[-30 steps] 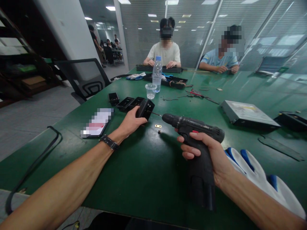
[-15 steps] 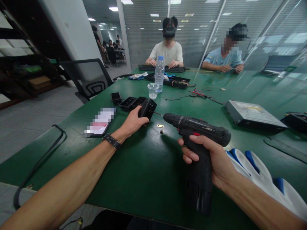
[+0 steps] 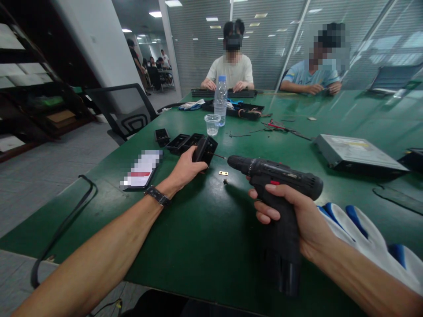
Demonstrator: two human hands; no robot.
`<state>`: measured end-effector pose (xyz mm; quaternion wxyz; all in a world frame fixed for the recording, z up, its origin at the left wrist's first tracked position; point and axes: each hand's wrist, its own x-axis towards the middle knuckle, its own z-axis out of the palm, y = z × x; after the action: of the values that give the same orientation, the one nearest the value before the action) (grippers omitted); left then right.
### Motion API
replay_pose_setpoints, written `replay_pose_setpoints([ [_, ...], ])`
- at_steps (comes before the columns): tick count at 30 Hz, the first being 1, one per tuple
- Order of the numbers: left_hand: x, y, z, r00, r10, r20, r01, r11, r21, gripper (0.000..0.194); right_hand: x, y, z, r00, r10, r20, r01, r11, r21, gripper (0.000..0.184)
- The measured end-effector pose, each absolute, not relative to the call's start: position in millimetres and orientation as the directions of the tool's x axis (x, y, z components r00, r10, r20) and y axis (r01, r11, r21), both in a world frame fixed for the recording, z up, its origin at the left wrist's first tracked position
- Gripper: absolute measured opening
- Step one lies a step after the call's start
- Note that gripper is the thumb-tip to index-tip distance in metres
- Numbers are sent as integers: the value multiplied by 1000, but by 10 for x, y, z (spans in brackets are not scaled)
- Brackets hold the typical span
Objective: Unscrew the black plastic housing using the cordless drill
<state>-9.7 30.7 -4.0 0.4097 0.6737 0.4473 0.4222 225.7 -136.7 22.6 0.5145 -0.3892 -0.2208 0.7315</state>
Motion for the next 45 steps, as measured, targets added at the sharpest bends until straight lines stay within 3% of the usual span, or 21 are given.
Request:
replay_pose_setpoints([
  [3,-95,300,-34,245,947,206,264,-270,926,43,2278,-1349,218,-178,919,-353,-606,-385,-696,27],
  [10,-92,279,0,249,943,220,274,-287,918,43,2242,-1405,246,-144,930,-337,-495,-363,-790,27],
  [17,-97,298,-26,235,943,234,314,-301,900,45,2288,-1358,252,-169,919,-357,-579,-386,-719,25],
  [28,-95,290,-48,227,956,184,272,-244,931,33,2241,-1417,280,-139,947,-288,-451,-320,-834,24],
  [45,-95,263,-37,234,936,264,314,-329,891,48,2258,-1379,220,-145,956,-255,-567,-292,-771,14],
])
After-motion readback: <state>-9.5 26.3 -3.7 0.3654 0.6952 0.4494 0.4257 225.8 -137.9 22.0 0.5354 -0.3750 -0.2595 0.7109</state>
